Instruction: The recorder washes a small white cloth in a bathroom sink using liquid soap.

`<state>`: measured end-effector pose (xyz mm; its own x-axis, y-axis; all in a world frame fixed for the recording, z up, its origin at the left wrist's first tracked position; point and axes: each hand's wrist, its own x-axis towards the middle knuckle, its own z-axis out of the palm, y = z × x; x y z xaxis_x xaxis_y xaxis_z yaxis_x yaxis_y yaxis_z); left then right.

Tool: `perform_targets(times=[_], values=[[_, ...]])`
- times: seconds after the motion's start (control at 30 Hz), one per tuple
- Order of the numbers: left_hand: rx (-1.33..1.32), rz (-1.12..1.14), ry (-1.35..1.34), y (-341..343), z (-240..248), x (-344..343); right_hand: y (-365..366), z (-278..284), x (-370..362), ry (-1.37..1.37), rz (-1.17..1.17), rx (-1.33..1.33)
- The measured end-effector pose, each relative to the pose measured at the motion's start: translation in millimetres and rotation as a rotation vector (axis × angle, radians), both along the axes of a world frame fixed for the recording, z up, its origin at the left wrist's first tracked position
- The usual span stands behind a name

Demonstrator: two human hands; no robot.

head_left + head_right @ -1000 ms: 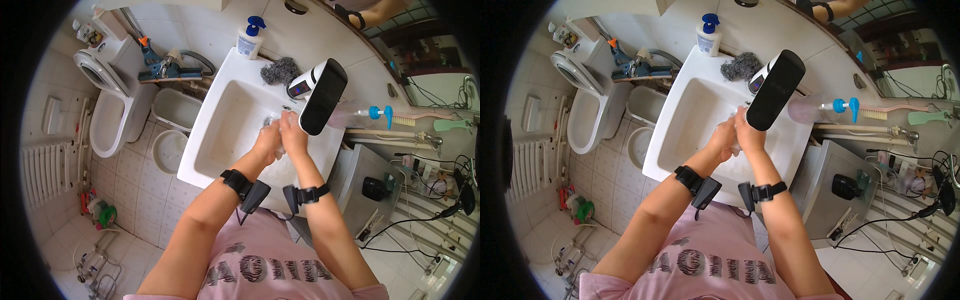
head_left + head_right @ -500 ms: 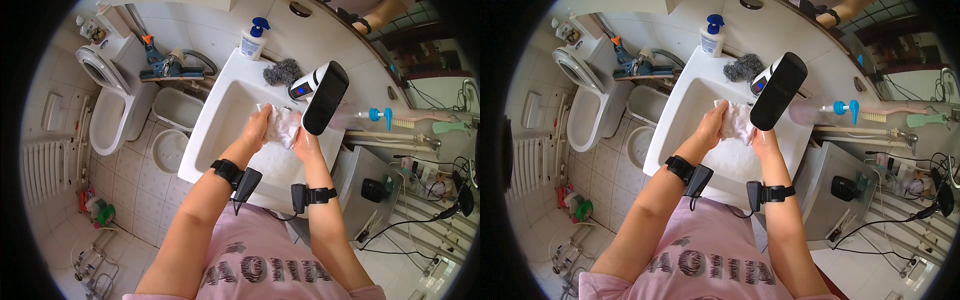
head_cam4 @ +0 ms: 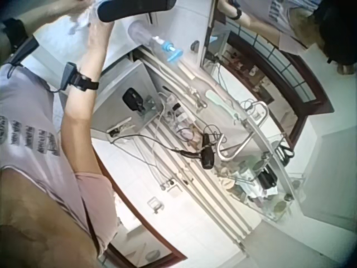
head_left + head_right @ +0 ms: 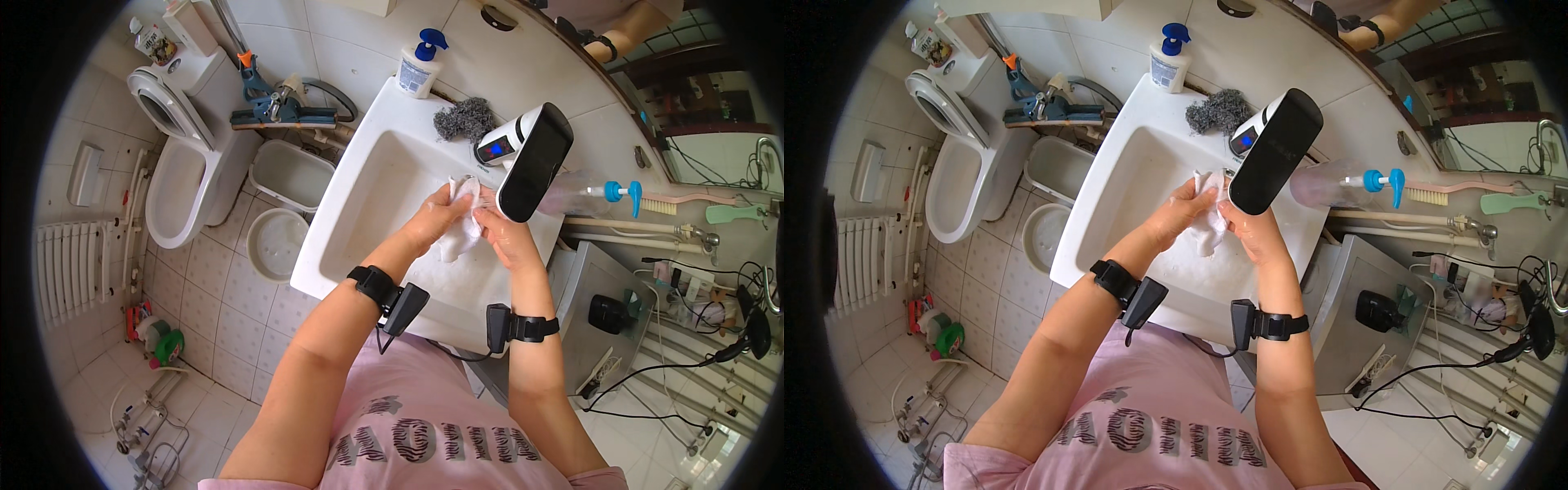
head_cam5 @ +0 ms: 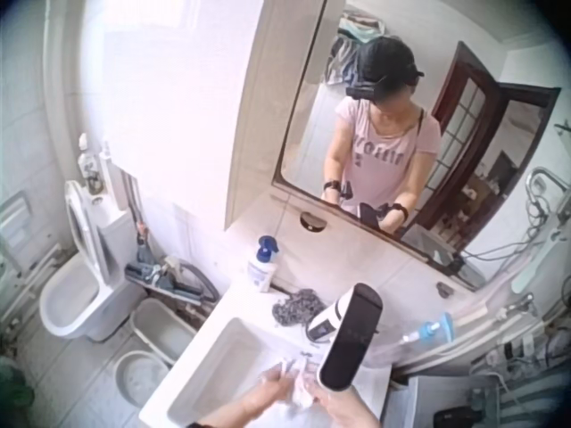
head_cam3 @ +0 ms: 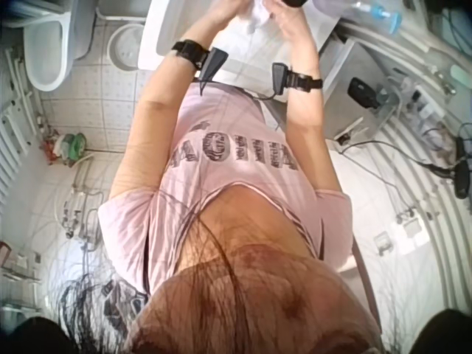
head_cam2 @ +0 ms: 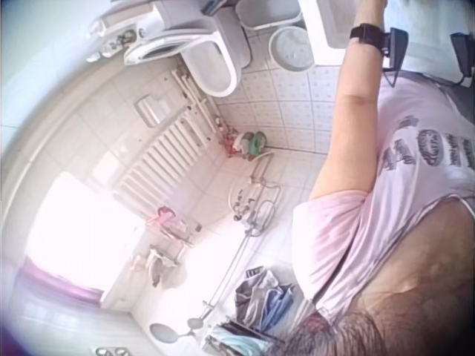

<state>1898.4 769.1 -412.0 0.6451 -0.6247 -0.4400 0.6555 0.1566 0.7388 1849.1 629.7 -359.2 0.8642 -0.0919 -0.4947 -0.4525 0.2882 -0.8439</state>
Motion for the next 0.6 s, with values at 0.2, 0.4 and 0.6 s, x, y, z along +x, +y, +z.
perform_targets(times=[0.2, 0.4, 0.6], values=[[0.061, 0.226, 0.088, 4, -3, 8, -3, 7, 3, -0.026, 0.011, -0.240], [0.122, 0.088, 0.037, -3, 20, -3, 19, 6, 3, -0.063, -0.168, 0.248], [0.077, -0.051, -0.033, -13, 30, -3, 25, -1, 11, 0.076, -0.313, 0.160]])
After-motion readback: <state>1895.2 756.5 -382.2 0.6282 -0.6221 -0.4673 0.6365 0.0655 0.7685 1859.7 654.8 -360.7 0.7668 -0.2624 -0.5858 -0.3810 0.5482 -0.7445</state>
